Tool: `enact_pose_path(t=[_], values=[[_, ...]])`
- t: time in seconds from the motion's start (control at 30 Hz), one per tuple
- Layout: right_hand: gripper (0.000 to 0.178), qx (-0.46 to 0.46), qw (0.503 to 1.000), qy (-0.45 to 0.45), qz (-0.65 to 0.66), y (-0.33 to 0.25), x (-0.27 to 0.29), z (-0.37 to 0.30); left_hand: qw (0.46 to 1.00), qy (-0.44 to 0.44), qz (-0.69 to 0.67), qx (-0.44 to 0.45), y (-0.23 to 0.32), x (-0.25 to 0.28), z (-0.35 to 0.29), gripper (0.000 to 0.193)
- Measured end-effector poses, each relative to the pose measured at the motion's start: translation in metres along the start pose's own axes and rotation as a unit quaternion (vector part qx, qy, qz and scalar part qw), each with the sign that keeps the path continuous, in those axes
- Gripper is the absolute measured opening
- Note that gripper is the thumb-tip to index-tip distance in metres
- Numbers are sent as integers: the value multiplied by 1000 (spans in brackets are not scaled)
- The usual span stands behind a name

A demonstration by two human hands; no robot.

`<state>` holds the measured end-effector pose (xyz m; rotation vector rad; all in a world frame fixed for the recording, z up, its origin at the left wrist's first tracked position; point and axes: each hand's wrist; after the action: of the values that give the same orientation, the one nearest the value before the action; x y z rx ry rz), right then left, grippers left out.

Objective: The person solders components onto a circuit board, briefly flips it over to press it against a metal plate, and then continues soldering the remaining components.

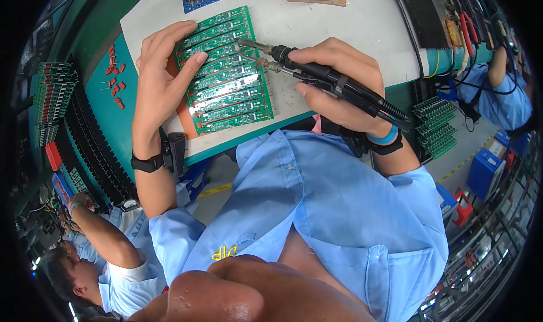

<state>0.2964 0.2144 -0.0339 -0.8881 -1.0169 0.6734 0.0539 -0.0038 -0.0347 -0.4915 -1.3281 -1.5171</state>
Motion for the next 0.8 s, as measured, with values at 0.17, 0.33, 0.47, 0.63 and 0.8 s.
enact_pose_path(t=[0.17, 0.33, 0.47, 0.63, 0.8], values=[[43, -2, 1000, -10, -8, -1, 1, 1, 1000, 11, -15, -2, -3, -3, -2, 42], [42, 7, 1000, -12, -12, -1, 2, 3, 1000, 9, -11, -1, -3, -2, -2, 42], [43, -7, 1000, -21, -16, -3, 3, 3, 1000, 8, -12, -2, -4, -2, -3, 42], [42, -10, 1000, 6, -13, -1, 5, 2, 1000, 6, -13, -1, -4, -3, -3, 43], [43, -13, 1000, 23, -3, 1, 2, 8, 1000, 6, -16, 4, -3, -3, -3, 43]])
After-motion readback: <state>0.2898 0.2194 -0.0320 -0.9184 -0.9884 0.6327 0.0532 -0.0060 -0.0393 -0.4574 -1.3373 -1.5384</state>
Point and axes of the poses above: each hand's wrist, its own z-axis towards the middle knuckle, its own x-axis out of the back of the hand, y = z × x, and after that the axes turned 9 degrees about -x, right-handed
